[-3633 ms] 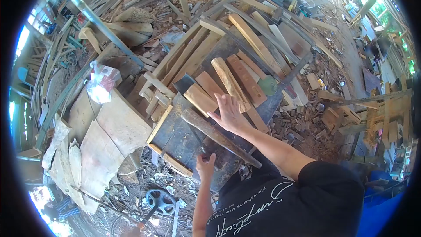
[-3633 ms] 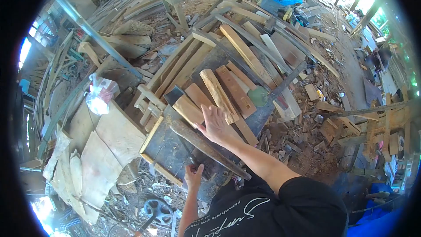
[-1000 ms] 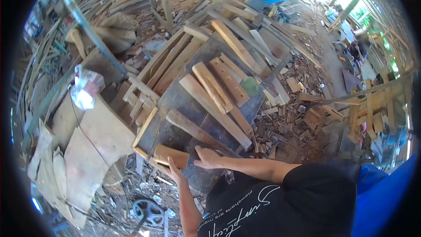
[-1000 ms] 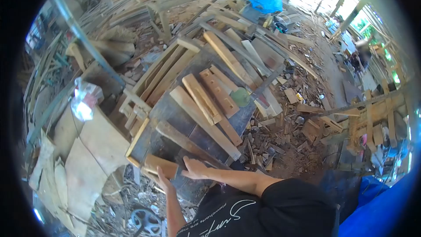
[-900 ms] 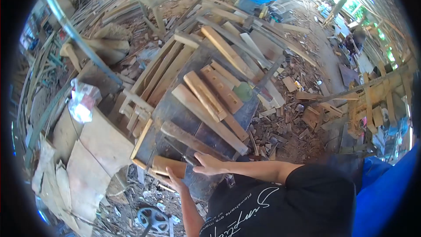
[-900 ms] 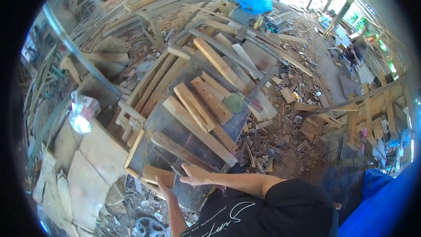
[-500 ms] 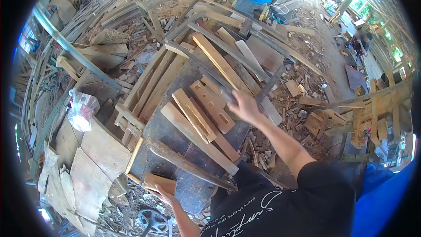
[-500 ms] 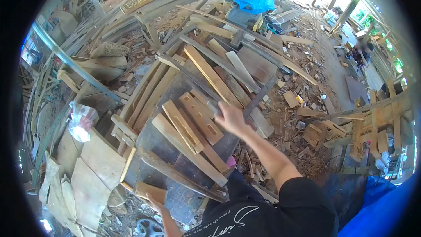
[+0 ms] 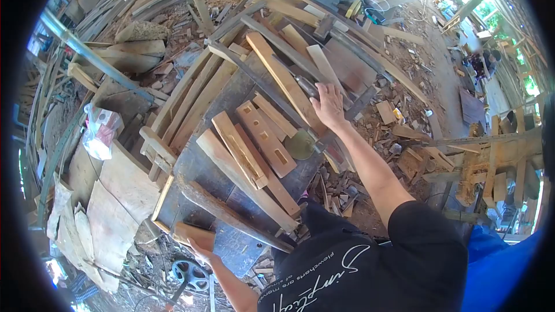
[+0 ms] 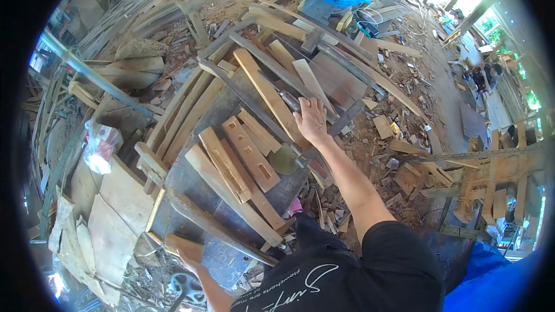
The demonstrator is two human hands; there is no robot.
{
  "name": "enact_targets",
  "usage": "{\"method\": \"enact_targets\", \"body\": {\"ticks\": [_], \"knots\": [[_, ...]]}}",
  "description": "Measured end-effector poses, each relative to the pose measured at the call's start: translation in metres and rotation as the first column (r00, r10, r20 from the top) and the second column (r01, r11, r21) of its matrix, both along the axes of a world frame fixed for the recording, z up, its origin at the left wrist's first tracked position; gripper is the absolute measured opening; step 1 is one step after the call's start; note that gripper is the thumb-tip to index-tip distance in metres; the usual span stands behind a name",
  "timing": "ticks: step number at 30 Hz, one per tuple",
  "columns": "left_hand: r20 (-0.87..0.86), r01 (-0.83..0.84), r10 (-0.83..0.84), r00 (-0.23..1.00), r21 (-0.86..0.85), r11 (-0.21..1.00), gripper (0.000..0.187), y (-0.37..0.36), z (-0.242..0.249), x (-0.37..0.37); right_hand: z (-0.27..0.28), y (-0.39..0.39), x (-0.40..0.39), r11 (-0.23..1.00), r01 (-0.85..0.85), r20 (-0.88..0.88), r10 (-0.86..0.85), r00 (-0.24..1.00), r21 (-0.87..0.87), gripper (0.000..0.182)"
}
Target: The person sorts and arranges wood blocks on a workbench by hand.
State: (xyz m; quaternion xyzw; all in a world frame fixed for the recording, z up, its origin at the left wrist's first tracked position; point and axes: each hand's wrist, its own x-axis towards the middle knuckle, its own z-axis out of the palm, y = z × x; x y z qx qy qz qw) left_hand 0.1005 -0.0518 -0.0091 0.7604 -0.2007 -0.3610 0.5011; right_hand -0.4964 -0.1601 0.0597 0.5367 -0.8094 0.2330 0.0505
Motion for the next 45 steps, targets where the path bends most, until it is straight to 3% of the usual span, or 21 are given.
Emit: {"method": "enact_targets", "body": {"ticks": [3,7,10,11,13,15,20,23,26,29,30,31,33,38,45], "knots": [[-0.005,0.022,-0.023,1.000,-0.061,0.998,0.090,-0.002,-0.002,-0.003,0.015,0.040,0.004,0.992,-0.041,-0.009,0.040,0.999,-0.116,0.045],[0.053,-0.020,0.020,0.998,-0.004,1.000,0.097,-0.002,0.007,-0.010,0.022,0.115,0.032,0.980,0.057,0.140,-0.030,0.990,-0.191,0.036],[0.102,0.006,-0.010,0.995,0.042,0.999,0.101,-0.002,-0.004,0.000,0.017,0.158,0.069,0.988,0.066,0.138,-0.047,0.989,-0.140,0.041],[0.091,-0.004,-0.002,0.996,0.064,0.998,0.102,-0.002,-0.002,0.000,0.018,0.164,0.080,0.998,0.038,0.066,-0.035,0.997,-0.047,0.043],[0.076,-0.016,0.011,0.997,0.073,0.997,0.102,-0.002,0.003,-0.005,0.018,0.160,0.083,0.999,0.014,-0.009,-0.014,1.000,0.036,0.044],[0.114,-0.015,0.011,0.993,0.034,0.999,0.103,-0.002,0.008,-0.010,0.003,0.149,0.077,0.954,0.056,0.063,-0.078,0.995,0.295,0.045],[0.045,-0.025,0.023,0.999,0.048,0.999,0.101,-0.004,-0.005,0.000,-0.013,0.145,0.052,0.959,-0.001,0.094,-0.027,0.995,0.282,0.043],[0.006,-0.032,0.033,0.999,-0.050,0.998,0.094,-0.003,-0.010,0.003,0.007,0.154,0.038,0.979,-0.009,0.008,0.008,1.000,0.205,0.040],[0.010,-0.061,0.061,0.998,-0.019,0.998,0.099,0.001,0.010,-0.011,0.034,0.158,0.010,0.975,-0.019,-0.040,0.028,0.999,0.223,0.038],[0.053,-0.072,0.074,0.996,-0.041,0.997,0.102,-0.001,0.009,-0.014,0.056,0.154,-0.028,0.970,-0.038,-0.006,0.041,0.999,0.241,0.039],[0.057,-0.059,0.060,0.997,-0.019,0.998,0.093,-0.002,0.007,-0.012,0.058,0.150,-0.042,0.968,-0.029,0.016,0.026,1.000,0.248,0.040],[0.062,-0.049,0.049,0.997,0.004,0.999,0.083,-0.003,0.007,-0.010,0.055,0.146,-0.056,0.969,-0.030,0.013,0.027,1.000,0.246,0.040],[0.075,-0.057,0.054,0.996,0.031,0.998,0.082,-0.003,0.007,-0.011,0.044,0.137,-0.084,0.990,-0.066,0.012,0.065,0.998,0.122,0.041],[0.047,-0.095,0.095,0.994,-0.005,0.995,0.083,-0.006,0.005,-0.013,0.006,0.112,-0.109,0.991,-0.017,0.096,0.004,0.995,0.134,0.042],[0.004,-0.057,0.057,0.998,-0.016,0.998,0.087,-0.008,-0.014,-0.004,-0.017,0.101,-0.117,0.991,-0.016,0.076,0.006,0.997,0.136,0.044]]}}
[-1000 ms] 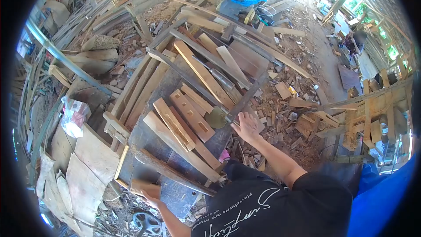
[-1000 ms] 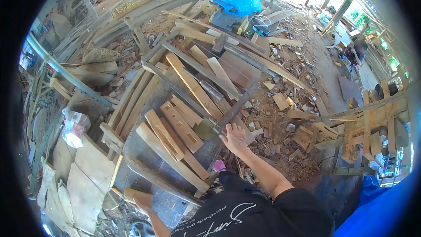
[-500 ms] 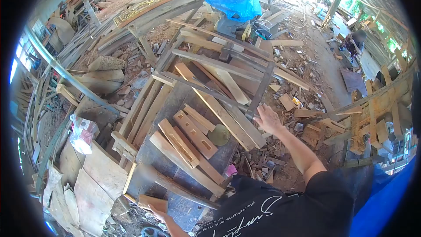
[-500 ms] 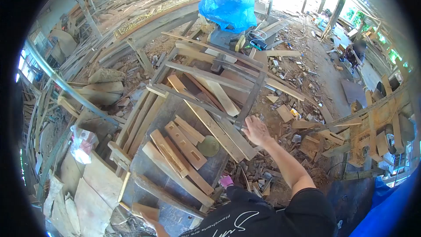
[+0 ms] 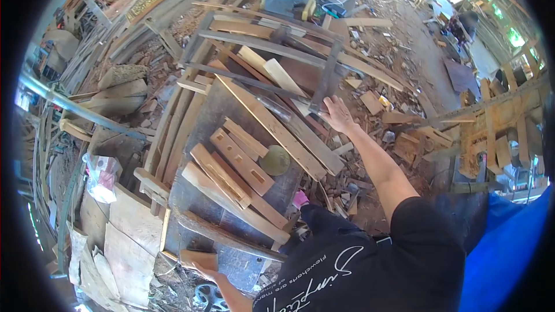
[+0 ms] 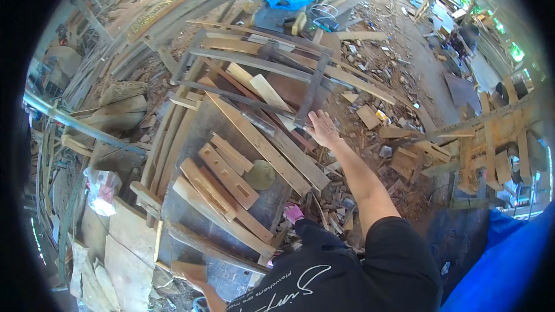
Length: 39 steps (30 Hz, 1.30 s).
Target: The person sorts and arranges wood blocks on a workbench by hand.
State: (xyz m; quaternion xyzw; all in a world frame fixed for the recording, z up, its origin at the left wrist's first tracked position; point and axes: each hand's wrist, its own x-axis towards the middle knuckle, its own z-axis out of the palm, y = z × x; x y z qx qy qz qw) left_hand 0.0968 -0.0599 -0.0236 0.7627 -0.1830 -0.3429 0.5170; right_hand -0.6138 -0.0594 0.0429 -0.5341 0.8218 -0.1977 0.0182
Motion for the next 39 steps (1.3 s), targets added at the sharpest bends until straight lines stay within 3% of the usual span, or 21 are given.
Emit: {"method": "enact_targets", "body": {"ticks": [2,5,7,9,11,13,14,16,20,22,26,28,30,32,34,36,37,38,39], "knots": [[0.008,0.006,-0.007,1.000,0.009,1.000,0.087,-0.001,0.002,-0.003,0.001,0.002,0.006,1.000,0.023,-0.008,-0.023,1.000,0.010,0.045],[0.015,0.017,-0.017,1.000,0.012,1.000,0.087,-0.004,0.004,-0.005,0.020,0.011,0.020,0.988,0.075,-0.059,-0.083,0.995,-0.135,0.043],[0.017,0.022,-0.022,1.000,0.012,1.000,0.087,-0.004,0.005,-0.005,0.024,0.021,0.037,0.902,0.109,-0.116,-0.172,0.978,-0.417,0.040],[0.015,0.022,-0.022,1.000,0.011,1.000,0.087,-0.004,0.005,-0.003,0.017,0.034,0.071,0.923,0.049,-0.039,-0.069,0.997,-0.381,0.037],[0.008,0.028,-0.028,1.000,0.014,1.000,0.087,-0.002,0.005,-0.001,-0.007,0.043,0.116,0.986,0.004,0.057,0.006,0.998,-0.164,0.044],[0.000,0.034,-0.034,0.999,0.007,0.999,0.088,-0.002,0.003,0.000,0.026,0.038,0.162,0.989,0.046,0.021,-0.050,0.999,0.140,0.057],[0.001,0.033,-0.033,0.999,0.004,0.999,0.088,0.000,0.005,0.002,0.021,0.033,0.174,0.989,0.037,0.022,-0.040,0.999,0.140,0.057],[0.009,0.020,-0.020,1.000,0.017,1.000,0.088,0.002,0.007,0.001,0.004,0.023,0.193,0.986,0.165,-0.132,-0.166,0.977,-0.020,0.065],[0.009,-0.059,0.059,0.998,0.040,0.997,0.088,0.002,0.019,-0.011,-0.027,0.017,0.206,0.985,0.154,-0.159,-0.164,0.974,-0.076,0.067],[-0.031,0.013,-0.014,0.999,-0.029,0.999,0.088,0.003,0.012,-0.004,-0.024,0.018,0.208,0.991,0.117,-0.133,-0.124,0.983,-0.061,0.067],[-0.094,-0.038,0.037,0.995,-0.006,0.999,0.085,0.003,0.011,-0.005,-0.028,0.003,0.211,0.990,0.124,-0.136,-0.133,0.982,-0.073,0.072],[-0.034,-0.070,0.069,0.997,-0.009,0.998,0.087,0.006,0.024,-0.015,-0.022,-0.008,0.214,0.987,0.127,-0.146,-0.140,0.979,-0.099,0.073],[-0.074,-0.100,0.099,0.992,-0.004,0.995,0.089,0.007,0.001,0.002,-0.013,-0.013,0.215,0.979,0.203,-0.050,-0.204,0.978,-0.014,0.073],[-0.046,-0.040,0.037,0.998,-0.073,0.997,0.090,0.007,-0.016,0.012,-0.018,-0.012,0.204,0.995,0.102,-0.066,-0.103,0.993,-0.019,0.073],[-0.053,-0.064,0.058,0.997,-0.139,0.988,0.088,0.006,-0.020,0.014,-0.012,-0.009,0.193,0.998,0.021,0.027,-0.020,0.999,-0.051,0.070],[-0.083,0.042,-0.053,0.995,-0.122,0.992,0.088,0.009,-0.016,0.016,0.000,-0.006,0.180,0.988,-0.013,0.098,0.028,0.995,-0.153,0.073],[-0.086,0.066,-0.076,0.993,-0.114,0.991,0.087,0.011,-0.025,0.023,0.013,-0.007,0.172,0.992,0.005,0.431,0.051,0.901,-0.128,0.068],[-0.093,0.054,-0.065,0.993,-0.117,0.992,0.087,0.009,-0.035,0.029,0.025,-0.007,0.165,0.995,0.014,0.710,0.057,0.702,-0.094,0.064],[-0.101,0.051,-0.070,0.992,-0.175,0.983,0.087,0.007,-0.051,0.036,0.006,-0.010,0.154,0.987,0.022,0.817,0.119,0.564,-0.159,0.056]]}}
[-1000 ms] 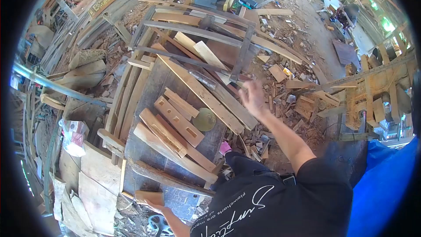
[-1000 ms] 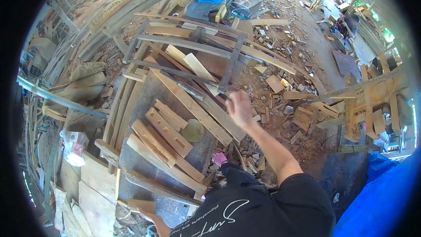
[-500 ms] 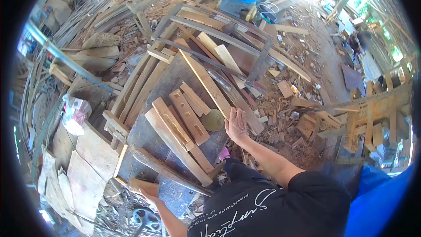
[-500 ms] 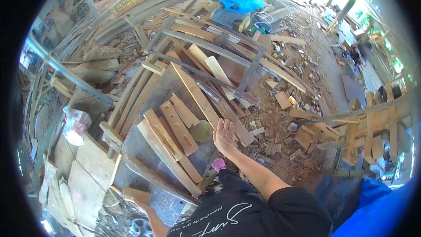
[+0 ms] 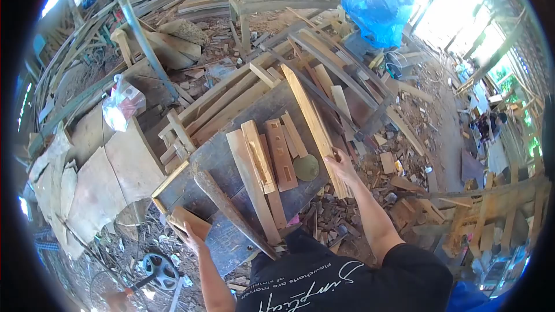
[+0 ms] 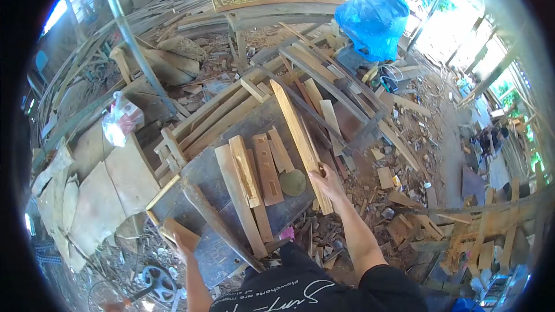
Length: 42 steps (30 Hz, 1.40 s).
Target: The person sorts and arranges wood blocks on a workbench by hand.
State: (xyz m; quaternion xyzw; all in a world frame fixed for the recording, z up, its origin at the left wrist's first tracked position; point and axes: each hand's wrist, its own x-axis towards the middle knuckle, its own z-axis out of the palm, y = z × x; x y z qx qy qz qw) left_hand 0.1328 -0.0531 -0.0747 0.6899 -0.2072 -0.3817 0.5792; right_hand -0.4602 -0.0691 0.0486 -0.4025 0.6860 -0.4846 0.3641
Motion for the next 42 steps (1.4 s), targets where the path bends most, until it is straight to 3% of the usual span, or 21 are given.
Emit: {"method": "enact_targets", "body": {"ticks": [1,3,5,6,9,10,12,13,15,16,17,19,22,24,26,28,34,36,37,39,42], "knots": [[-0.011,-0.003,0.002,1.000,-0.058,0.998,0.086,0.000,0.003,-0.004,0.008,0.001,-0.003,1.000,-0.011,-0.011,0.011,1.000,-0.003,0.056],[0.078,-0.022,0.028,0.997,-0.073,0.997,0.087,0.000,0.016,-0.012,0.021,0.001,-0.006,0.991,-0.117,0.208,0.102,0.973,0.058,0.052],[0.130,0.001,0.003,0.992,-0.031,1.000,0.088,0.001,0.037,-0.020,0.023,0.001,0.001,0.990,-0.131,0.222,0.118,0.968,0.047,0.049],[0.223,-0.015,0.028,0.974,-0.059,0.998,0.087,0.002,0.073,-0.040,0.023,0.003,0.005,0.990,-0.135,0.239,0.122,0.963,0.037,0.046],[0.163,0.002,-0.006,0.987,0.025,1.000,0.086,0.002,0.051,-0.024,0.031,0.014,0.018,0.978,-0.199,0.424,0.152,0.893,0.067,0.042],[0.144,0.009,-0.006,0.990,-0.018,1.000,0.085,0.003,0.044,-0.021,0.043,0.019,0.027,0.974,-0.215,0.423,0.164,0.891,0.075,0.042],[0.145,0.015,-0.017,0.989,0.016,1.000,0.084,0.004,0.041,-0.017,0.077,0.030,0.053,0.971,-0.142,0.537,0.017,0.844,0.193,0.041],[0.148,0.036,-0.042,0.988,0.042,0.998,0.083,0.003,0.045,-0.017,0.082,0.034,0.059,0.965,-0.164,0.534,0.030,0.845,0.204,0.041],[0.096,0.004,-0.007,0.995,0.031,0.999,0.080,0.004,0.057,-0.019,0.085,0.040,0.070,0.987,-0.129,0.657,0.036,0.753,0.093,0.043],[0.077,0.041,-0.044,0.996,0.037,0.998,0.080,0.005,0.063,-0.018,0.074,0.038,0.074,0.988,-0.144,0.791,0.129,0.598,-0.052,0.054],[0.057,0.085,-0.087,0.995,0.040,0.996,0.081,0.005,0.071,-0.018,0.065,0.033,0.074,0.986,-0.162,0.789,0.133,0.599,-0.043,0.054],[0.022,0.086,-0.086,0.996,-0.002,0.996,0.083,0.004,0.085,-0.022,0.058,0.027,0.073,0.918,-0.263,0.889,0.367,0.276,-0.297,0.064],[-0.178,0.095,-0.109,0.978,-0.085,0.992,0.081,0.001,0.085,-0.017,0.083,0.035,0.091,0.906,-0.332,0.860,0.377,0.344,-0.264,0.069],[-0.139,0.088,-0.102,0.985,-0.102,0.991,0.071,0.004,0.090,-0.014,0.111,0.043,0.121,0.883,-0.406,0.854,0.388,0.348,-0.236,0.069],[-0.097,0.084,-0.096,0.991,-0.117,0.990,0.062,0.008,0.095,-0.003,0.130,0.050,0.151,0.904,-0.428,0.564,0.346,0.749,0.014,0.068],[-0.230,0.147,-0.176,0.957,-0.138,0.979,0.056,0.011,0.094,0.013,0.115,0.050,0.185,0.882,-0.471,0.505,0.399,0.766,0.019,0.067],[-0.231,0.014,-0.050,0.972,-0.156,0.988,0.049,0.020,0.135,0.073,0.071,0.082,0.299,0.875,-0.483,0.267,0.458,0.848,0.029,0.067],[-0.252,-0.074,0.028,0.967,-0.176,0.982,0.049,0.021,0.137,0.100,0.066,0.105,0.310,0.830,-0.553,-0.198,0.557,0.807,0.078,0.068],[-0.256,-0.097,0.048,0.966,-0.184,0.978,0.049,0.024,0.130,0.116,0.067,0.120,0.311,0.826,-0.557,-0.195,0.562,0.804,0.086,0.068],[-0.280,-0.148,0.094,0.955,-0.180,0.972,0.049,0.030,0.122,0.143,0.070,0.154,0.309,0.812,-0.551,-0.399,0.578,0.712,0.194,0.069],[-0.319,-0.192,0.149,0.936,-0.108,0.975,0.049,0.040,0.103,0.170,0.064,0.195,0.310,0.809,-0.529,-0.532,0.575,0.621,0.257,0.070]]}}
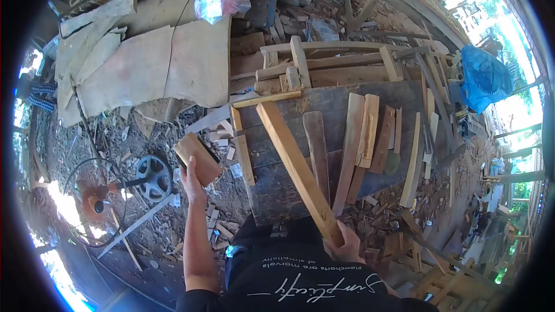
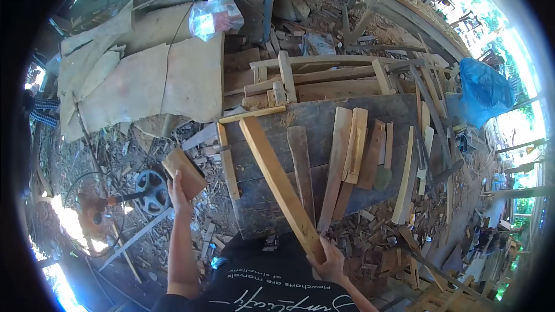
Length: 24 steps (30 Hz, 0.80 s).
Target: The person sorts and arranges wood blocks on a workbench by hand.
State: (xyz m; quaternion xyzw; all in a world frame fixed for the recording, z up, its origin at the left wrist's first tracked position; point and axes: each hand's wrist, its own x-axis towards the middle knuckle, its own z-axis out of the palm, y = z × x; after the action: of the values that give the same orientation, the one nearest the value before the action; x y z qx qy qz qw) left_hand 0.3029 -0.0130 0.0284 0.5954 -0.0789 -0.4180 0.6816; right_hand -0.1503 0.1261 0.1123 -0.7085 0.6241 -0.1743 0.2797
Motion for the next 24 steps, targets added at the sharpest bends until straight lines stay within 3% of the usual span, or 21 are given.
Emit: {"method": "enact_targets", "body": {"ticks": [1,3,7,9,15,19,24], "knots": [[-0.018,-0.006,0.006,1.000,0.002,1.000,0.050,0.002,-0.006,0.004,-0.003,0.006,0.001,1.000,0.000,-0.008,0.000,1.000,0.008,0.070],[-0.013,-0.033,0.033,0.999,0.054,0.998,0.050,0.004,-0.012,0.001,-0.009,0.009,0.013,0.998,-0.057,-0.196,0.050,0.979,-0.031,0.072],[-0.072,-0.042,0.050,0.996,0.117,0.992,0.053,0.004,-0.023,-0.012,-0.010,-0.026,0.045,0.998,-0.051,-0.109,0.049,0.993,-0.022,0.070],[-0.089,-0.037,0.052,0.995,0.161,0.986,0.053,0.005,-0.012,-0.028,-0.016,-0.035,0.055,0.984,-0.156,-0.189,0.170,0.967,0.087,0.069],[-0.029,0.021,-0.020,0.999,0.029,0.999,0.052,0.024,0.022,-0.028,-0.038,-0.037,0.043,0.964,-0.256,-0.117,0.264,0.958,0.079,0.070],[0.000,-0.009,0.009,1.000,0.065,0.998,0.049,0.041,0.018,-0.017,-0.059,-0.036,0.042,0.967,-0.244,-0.033,0.242,0.970,-0.067,0.073],[-0.070,0.028,-0.019,0.997,0.134,0.991,0.049,0.067,-0.004,-0.008,-0.054,-0.032,0.054,0.969,-0.237,-0.111,0.244,0.964,0.073,0.073]]}}
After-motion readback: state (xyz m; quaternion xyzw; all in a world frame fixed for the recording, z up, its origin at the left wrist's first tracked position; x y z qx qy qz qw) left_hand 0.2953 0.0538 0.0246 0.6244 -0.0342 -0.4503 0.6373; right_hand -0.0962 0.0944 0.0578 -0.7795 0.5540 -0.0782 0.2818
